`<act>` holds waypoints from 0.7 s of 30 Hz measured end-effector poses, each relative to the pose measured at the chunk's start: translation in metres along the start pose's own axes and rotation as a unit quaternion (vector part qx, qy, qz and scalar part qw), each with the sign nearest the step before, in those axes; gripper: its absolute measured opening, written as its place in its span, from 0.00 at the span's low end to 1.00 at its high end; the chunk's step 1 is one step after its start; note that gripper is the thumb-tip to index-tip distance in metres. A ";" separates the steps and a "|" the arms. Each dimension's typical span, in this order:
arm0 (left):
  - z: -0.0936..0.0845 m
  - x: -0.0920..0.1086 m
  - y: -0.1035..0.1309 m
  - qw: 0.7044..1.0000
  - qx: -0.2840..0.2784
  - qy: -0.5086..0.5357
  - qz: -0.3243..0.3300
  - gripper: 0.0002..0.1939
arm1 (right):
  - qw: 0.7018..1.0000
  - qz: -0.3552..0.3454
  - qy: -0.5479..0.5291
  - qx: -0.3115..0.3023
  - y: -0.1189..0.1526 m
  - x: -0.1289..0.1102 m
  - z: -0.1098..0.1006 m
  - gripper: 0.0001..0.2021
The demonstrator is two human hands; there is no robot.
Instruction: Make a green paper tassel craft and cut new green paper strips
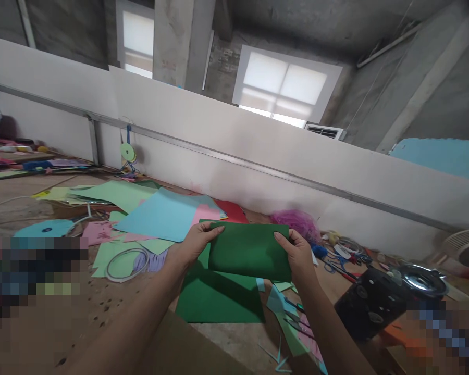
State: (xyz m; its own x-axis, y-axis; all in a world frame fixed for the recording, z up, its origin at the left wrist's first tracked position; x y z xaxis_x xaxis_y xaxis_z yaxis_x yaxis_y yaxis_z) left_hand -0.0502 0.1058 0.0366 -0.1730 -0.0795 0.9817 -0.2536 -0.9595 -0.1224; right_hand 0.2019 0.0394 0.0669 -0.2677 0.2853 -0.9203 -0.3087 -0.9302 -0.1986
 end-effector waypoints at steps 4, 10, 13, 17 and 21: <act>0.001 0.002 0.002 1.000 0.011 0.009 -0.001 0.18 | 1.000 0.001 0.007 -0.011 0.002 -0.001 -0.001 0.17; 0.001 0.003 0.002 1.000 0.018 0.011 -0.004 0.17 | 1.000 0.012 0.012 -0.010 0.002 -0.001 0.000 0.18; 0.002 0.003 0.002 1.000 0.015 0.015 -0.005 0.17 | 1.000 0.014 0.011 -0.009 0.002 -0.002 0.001 0.19; 0.002 0.002 0.002 1.000 0.009 0.023 -0.010 0.18 | 1.000 0.009 0.011 -0.009 0.001 -0.001 -0.001 0.20; 0.001 0.001 0.000 1.000 0.007 0.017 0.000 0.18 | 1.000 0.006 0.007 -0.009 -0.001 0.000 -0.002 0.19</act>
State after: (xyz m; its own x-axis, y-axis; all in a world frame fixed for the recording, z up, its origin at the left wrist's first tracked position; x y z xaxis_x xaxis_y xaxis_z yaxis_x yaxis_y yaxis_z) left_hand -0.0494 0.1057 0.0372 -0.2060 -0.0700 0.9760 -0.2406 -0.9632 -0.1198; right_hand 0.2042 0.0395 0.0660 -0.2586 0.2714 -0.9271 -0.2883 -0.9377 -0.1941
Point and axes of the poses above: each hand's wrist, its own y-axis away from the middle knuckle, its own z-axis out of the palm, x = y × z, the point moved 4 cm from there along -y, towards the middle knuckle, and after that the axes turned 9 degrees about -y, right-handed, at the moved point
